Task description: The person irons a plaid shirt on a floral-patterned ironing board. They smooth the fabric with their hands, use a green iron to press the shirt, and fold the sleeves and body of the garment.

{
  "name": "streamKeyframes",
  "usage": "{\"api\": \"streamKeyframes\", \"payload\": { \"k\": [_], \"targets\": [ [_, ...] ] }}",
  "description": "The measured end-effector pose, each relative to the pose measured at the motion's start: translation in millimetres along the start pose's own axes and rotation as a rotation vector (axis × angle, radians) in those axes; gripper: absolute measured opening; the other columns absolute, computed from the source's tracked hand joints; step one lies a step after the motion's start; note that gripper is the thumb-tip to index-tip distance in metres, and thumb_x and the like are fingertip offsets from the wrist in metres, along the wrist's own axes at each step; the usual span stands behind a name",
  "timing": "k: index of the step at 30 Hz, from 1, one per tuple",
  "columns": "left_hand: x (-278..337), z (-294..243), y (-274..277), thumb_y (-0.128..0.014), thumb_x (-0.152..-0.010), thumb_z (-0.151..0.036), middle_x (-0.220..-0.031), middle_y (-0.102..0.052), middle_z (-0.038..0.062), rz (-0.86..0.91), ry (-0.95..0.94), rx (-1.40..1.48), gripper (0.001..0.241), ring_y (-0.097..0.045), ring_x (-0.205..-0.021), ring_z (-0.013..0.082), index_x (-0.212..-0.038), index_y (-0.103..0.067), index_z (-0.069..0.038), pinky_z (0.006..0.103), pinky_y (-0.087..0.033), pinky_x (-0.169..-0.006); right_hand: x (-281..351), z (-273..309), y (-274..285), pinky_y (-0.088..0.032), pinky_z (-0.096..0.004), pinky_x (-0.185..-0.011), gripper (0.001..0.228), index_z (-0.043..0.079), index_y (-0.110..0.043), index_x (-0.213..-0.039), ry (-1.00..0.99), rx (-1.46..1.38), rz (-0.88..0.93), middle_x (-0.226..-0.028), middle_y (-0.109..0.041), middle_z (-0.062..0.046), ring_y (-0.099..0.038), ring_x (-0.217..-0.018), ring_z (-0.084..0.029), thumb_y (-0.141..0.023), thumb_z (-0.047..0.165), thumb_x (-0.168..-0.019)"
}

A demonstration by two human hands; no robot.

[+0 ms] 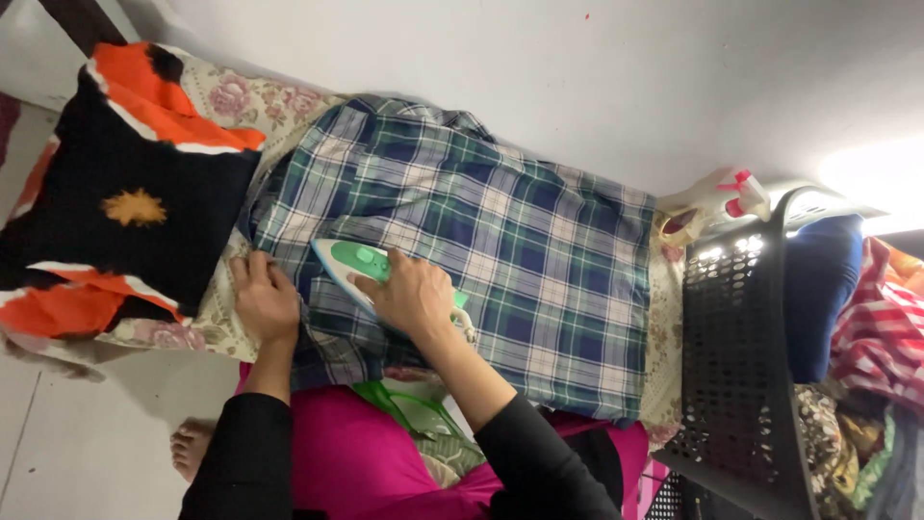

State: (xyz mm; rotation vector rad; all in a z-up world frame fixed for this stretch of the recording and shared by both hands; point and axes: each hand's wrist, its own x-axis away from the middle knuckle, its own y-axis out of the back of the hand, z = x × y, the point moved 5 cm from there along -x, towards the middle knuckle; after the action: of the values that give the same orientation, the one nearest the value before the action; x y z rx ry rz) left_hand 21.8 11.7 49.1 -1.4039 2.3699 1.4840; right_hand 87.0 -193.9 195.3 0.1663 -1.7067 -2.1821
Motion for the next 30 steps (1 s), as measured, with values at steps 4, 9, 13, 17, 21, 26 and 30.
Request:
{"api": "streamKeyframes", "payload": {
  "k": [4, 9, 13, 17, 21, 26, 30],
  "targets": [
    [-1, 7, -7, -0.054, -0.105, -0.008, -0.093, -0.046, 0.003, -0.013, 0.011, 0.001, 0.013, -0.056, -0.057, 0.0364, -0.099, -0.05, -0.019, 0.0475, -0.05, -0.044, 26, -22, 11, -0.059, -0.052, -0.067, 0.068, 0.015, -0.07, -0.108, -0.052, -0.011, -0.013, -0.081, -0.075, -0.019, -0.075, -0.079, -0.045, -0.061, 0.076, -0.079],
    [1, 10, -11, -0.054, -0.1, -0.006, -0.094, -0.048, 0.001, 0.006, 0.046, -0.013, 0.013, -0.06, -0.056, 0.035, -0.098, -0.052, -0.019, 0.0468, -0.053, -0.043, 76, -110, 45, -0.06, -0.05, -0.073, 0.065, 0.014, -0.074, -0.102, -0.269, 0.055, 0.037, -0.083, -0.077, -0.019, -0.076, -0.085, -0.043, -0.066, 0.074, -0.079],
    [-1, 6, -8, -0.055, -0.099, -0.006, -0.095, -0.051, -0.001, 0.004, 0.029, -0.035, 0.013, -0.063, -0.056, 0.0316, -0.097, -0.053, -0.019, 0.0448, -0.055, -0.047, 96, -277, 49, -0.06, -0.05, -0.073, 0.077, 0.011, -0.078, -0.102, -0.623, 0.211, -0.13, -0.085, -0.076, -0.022, -0.075, -0.085, -0.042, -0.063, 0.082, -0.077],
    [-2, -1, -5, -0.057, -0.094, -0.007, -0.093, -0.052, -0.001, -0.061, 0.02, -0.067, 0.013, -0.064, -0.056, 0.0326, -0.096, -0.055, -0.019, 0.0449, -0.055, -0.048, 99, -434, 62, -0.058, -0.053, -0.064, 0.081, 0.008, -0.081, -0.103, -0.817, 0.17, -0.413, -0.08, -0.074, -0.026, -0.074, -0.08, -0.046, -0.068, 0.084, -0.079],
    [0, 4, -12, -0.058, -0.093, -0.009, -0.093, -0.053, -0.002, -0.062, 0.017, -0.11, 0.013, -0.066, -0.057, 0.0323, -0.096, -0.054, -0.021, 0.0449, -0.055, -0.048, 74, -423, 69, -0.057, -0.05, -0.067, 0.079, 0.009, -0.081, -0.092, -0.86, 0.076, -0.395, -0.078, -0.074, -0.022, -0.074, -0.083, -0.045, -0.075, 0.084, -0.069],
    [2, 7, -16, -0.058, -0.096, -0.01, -0.094, -0.053, -0.004, -0.06, 0.033, -0.163, 0.014, -0.067, -0.057, 0.0284, -0.096, -0.053, -0.023, 0.0439, -0.057, -0.05, 7, -233, 68, -0.058, -0.049, -0.078, 0.076, 0.007, -0.08, -0.101, -0.554, 0.033, -0.068, -0.093, -0.078, -0.021, -0.074, -0.097, -0.042, -0.071, 0.078, -0.073],
    [0, 0, -9, -0.054, -0.097, -0.006, -0.094, -0.051, -0.003, -0.023, 0.009, -0.124, 0.014, -0.066, -0.059, 0.0307, -0.098, -0.054, -0.02, 0.0445, -0.057, -0.053, -36, -151, 70, -0.057, -0.051, -0.081, 0.075, 0.011, -0.077, -0.103, -0.375, 0.016, -0.104, -0.09, -0.077, -0.021, -0.074, -0.095, -0.043, -0.062, 0.081, -0.078]
  ]
}}
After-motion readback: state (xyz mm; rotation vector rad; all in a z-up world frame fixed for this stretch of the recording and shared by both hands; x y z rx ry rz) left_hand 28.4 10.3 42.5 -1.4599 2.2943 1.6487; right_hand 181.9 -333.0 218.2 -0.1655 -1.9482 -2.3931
